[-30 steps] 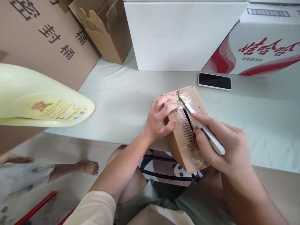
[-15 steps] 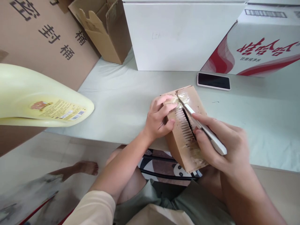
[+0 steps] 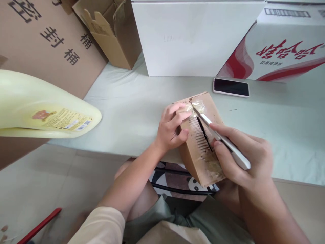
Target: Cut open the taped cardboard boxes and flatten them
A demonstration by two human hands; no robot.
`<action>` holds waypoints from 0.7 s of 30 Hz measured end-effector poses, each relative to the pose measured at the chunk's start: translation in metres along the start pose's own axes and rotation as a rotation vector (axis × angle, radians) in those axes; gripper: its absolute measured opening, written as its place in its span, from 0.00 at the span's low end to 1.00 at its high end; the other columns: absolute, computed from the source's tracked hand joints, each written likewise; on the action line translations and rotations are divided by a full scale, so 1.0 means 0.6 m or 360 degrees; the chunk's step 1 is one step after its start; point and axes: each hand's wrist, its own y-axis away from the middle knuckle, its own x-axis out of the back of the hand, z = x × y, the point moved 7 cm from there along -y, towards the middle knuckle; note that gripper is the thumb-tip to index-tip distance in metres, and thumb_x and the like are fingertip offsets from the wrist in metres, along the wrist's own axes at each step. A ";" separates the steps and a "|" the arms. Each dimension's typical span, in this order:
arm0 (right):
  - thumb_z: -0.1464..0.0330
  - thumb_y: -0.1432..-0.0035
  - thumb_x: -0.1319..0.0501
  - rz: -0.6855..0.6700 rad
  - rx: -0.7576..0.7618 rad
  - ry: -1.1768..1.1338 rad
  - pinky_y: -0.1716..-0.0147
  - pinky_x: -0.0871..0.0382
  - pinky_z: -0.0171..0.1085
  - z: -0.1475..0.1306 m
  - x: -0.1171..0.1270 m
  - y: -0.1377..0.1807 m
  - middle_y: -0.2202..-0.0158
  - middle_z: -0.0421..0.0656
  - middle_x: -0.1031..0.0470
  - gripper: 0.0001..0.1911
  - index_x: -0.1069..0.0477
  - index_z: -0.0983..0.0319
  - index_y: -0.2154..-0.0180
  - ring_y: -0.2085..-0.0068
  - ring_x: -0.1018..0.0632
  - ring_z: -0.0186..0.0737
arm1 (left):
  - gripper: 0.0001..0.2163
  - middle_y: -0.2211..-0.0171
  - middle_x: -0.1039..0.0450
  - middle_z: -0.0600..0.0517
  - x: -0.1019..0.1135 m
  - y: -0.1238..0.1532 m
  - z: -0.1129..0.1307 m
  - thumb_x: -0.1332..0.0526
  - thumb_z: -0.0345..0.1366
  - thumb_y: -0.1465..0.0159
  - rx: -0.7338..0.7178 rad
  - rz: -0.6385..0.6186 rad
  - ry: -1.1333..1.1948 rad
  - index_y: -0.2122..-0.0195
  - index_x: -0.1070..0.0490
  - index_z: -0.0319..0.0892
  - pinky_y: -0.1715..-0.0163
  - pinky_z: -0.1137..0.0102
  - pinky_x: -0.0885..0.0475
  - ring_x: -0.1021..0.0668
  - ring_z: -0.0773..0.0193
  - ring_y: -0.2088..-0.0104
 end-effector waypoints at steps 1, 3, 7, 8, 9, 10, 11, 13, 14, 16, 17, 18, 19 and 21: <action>0.71 0.32 0.38 -0.0035 -0.0025 0.0029 0.73 0.24 0.34 0.001 -0.003 -0.002 0.62 0.44 0.13 0.17 0.20 0.59 0.45 0.73 0.19 0.35 | 0.28 0.41 0.25 0.41 0.000 0.000 -0.001 0.57 0.60 0.22 0.0012 -0.0008 -0.0002 0.43 0.26 0.48 0.38 0.49 0.23 0.21 0.49 0.39; 0.70 0.32 0.38 -0.0077 -0.0062 0.0066 0.72 0.23 0.35 0.004 -0.007 -0.004 0.62 0.44 0.13 0.17 0.20 0.59 0.45 0.73 0.19 0.36 | 0.27 0.41 0.25 0.41 0.000 0.000 -0.001 0.56 0.60 0.23 0.0016 -0.0003 0.0022 0.43 0.26 0.48 0.38 0.49 0.23 0.21 0.49 0.39; 0.70 0.32 0.38 -0.0011 -0.0099 -0.0015 0.73 0.24 0.37 0.013 0.000 0.007 0.63 0.43 0.14 0.18 0.21 0.57 0.44 0.74 0.20 0.37 | 0.25 0.41 0.25 0.41 0.003 0.000 0.000 0.53 0.58 0.23 -0.0014 0.0032 0.0067 0.42 0.27 0.49 0.38 0.50 0.23 0.21 0.48 0.39; 0.70 0.32 0.38 0.0008 -0.0089 -0.0030 0.74 0.24 0.38 0.014 0.002 0.011 0.63 0.44 0.14 0.18 0.21 0.56 0.43 0.74 0.20 0.38 | 0.25 0.40 0.25 0.41 0.003 0.001 0.000 0.53 0.58 0.23 -0.0012 0.0025 0.0066 0.41 0.27 0.49 0.38 0.49 0.23 0.22 0.48 0.39; 0.70 0.32 0.38 0.0019 -0.0067 -0.0037 0.75 0.25 0.39 0.015 0.004 0.015 0.63 0.44 0.15 0.19 0.21 0.55 0.42 0.74 0.20 0.39 | 0.25 0.40 0.26 0.41 0.001 0.001 -0.002 0.54 0.58 0.23 -0.0003 0.0010 0.0061 0.41 0.27 0.49 0.38 0.49 0.23 0.22 0.47 0.39; 0.70 0.33 0.38 0.0035 -0.0036 -0.0036 0.76 0.26 0.39 0.014 0.006 0.017 0.64 0.44 0.15 0.20 0.21 0.54 0.41 0.74 0.21 0.39 | 0.25 0.40 0.26 0.41 0.000 0.002 -0.003 0.54 0.58 0.23 0.0006 -0.0007 0.0057 0.40 0.27 0.49 0.38 0.49 0.24 0.22 0.47 0.39; 0.70 0.33 0.38 0.0048 -0.0011 -0.0030 0.77 0.27 0.39 0.012 0.007 0.018 0.64 0.44 0.15 0.20 0.21 0.54 0.42 0.75 0.21 0.39 | 0.25 0.39 0.26 0.41 -0.001 0.003 -0.003 0.54 0.58 0.23 0.0013 -0.0016 0.0058 0.40 0.28 0.49 0.38 0.49 0.24 0.22 0.47 0.38; 0.72 0.34 0.38 0.0049 -0.0002 -0.0031 0.77 0.27 0.38 0.009 0.007 0.014 0.65 0.43 0.15 0.19 0.20 0.56 0.43 0.75 0.21 0.38 | 0.25 0.39 0.26 0.41 -0.001 0.004 -0.004 0.54 0.58 0.23 0.0023 -0.0014 0.0076 0.40 0.28 0.49 0.37 0.48 0.25 0.22 0.46 0.38; 0.72 0.34 0.38 0.0034 -0.0018 -0.0036 0.77 0.27 0.37 0.007 0.006 0.010 0.65 0.43 0.15 0.18 0.20 0.57 0.44 0.75 0.21 0.37 | 0.25 0.39 0.26 0.41 0.000 0.004 -0.004 0.53 0.58 0.23 0.0021 -0.0011 0.0082 0.40 0.27 0.49 0.37 0.48 0.25 0.22 0.46 0.38; 0.72 0.33 0.37 -0.0025 -0.0093 -0.0032 0.76 0.26 0.36 0.007 0.000 0.002 0.63 0.43 0.14 0.17 0.20 0.59 0.45 0.74 0.20 0.36 | 0.25 0.40 0.26 0.41 -0.001 0.003 -0.003 0.54 0.58 0.23 0.0020 -0.0011 0.0059 0.41 0.27 0.49 0.38 0.48 0.24 0.22 0.46 0.39; 0.71 0.33 0.37 -0.0049 -0.0115 -0.0031 0.75 0.26 0.35 0.006 -0.002 -0.001 0.62 0.44 0.14 0.16 0.20 0.60 0.46 0.74 0.19 0.35 | 0.26 0.40 0.26 0.41 -0.001 0.002 -0.003 0.55 0.59 0.23 0.0021 -0.0011 0.0036 0.41 0.27 0.49 0.38 0.48 0.24 0.22 0.47 0.39; 0.71 0.33 0.37 -0.0058 -0.0123 -0.0028 0.75 0.27 0.35 0.005 -0.003 -0.003 0.61 0.44 0.13 0.16 0.20 0.60 0.46 0.73 0.19 0.35 | 0.26 0.40 0.26 0.41 0.000 0.002 -0.002 0.55 0.59 0.23 0.0014 -0.0006 0.0017 0.42 0.27 0.49 0.39 0.49 0.23 0.21 0.47 0.40; 0.70 0.33 0.38 -0.0057 -0.0128 -0.0020 0.75 0.27 0.35 0.005 -0.003 -0.004 0.61 0.44 0.13 0.16 0.20 0.60 0.46 0.73 0.18 0.36 | 0.26 0.40 0.26 0.41 0.000 0.001 -0.002 0.55 0.59 0.23 0.0001 0.0006 0.0010 0.42 0.27 0.49 0.39 0.49 0.23 0.21 0.48 0.40; 0.70 0.33 0.38 -0.0035 -0.0122 -0.0015 0.76 0.28 0.35 0.007 0.000 0.000 0.63 0.43 0.14 0.16 0.20 0.59 0.46 0.74 0.19 0.35 | 0.25 0.40 0.26 0.41 0.001 0.002 -0.002 0.55 0.59 0.23 -0.0018 0.0033 0.0027 0.42 0.27 0.49 0.39 0.50 0.23 0.21 0.48 0.40</action>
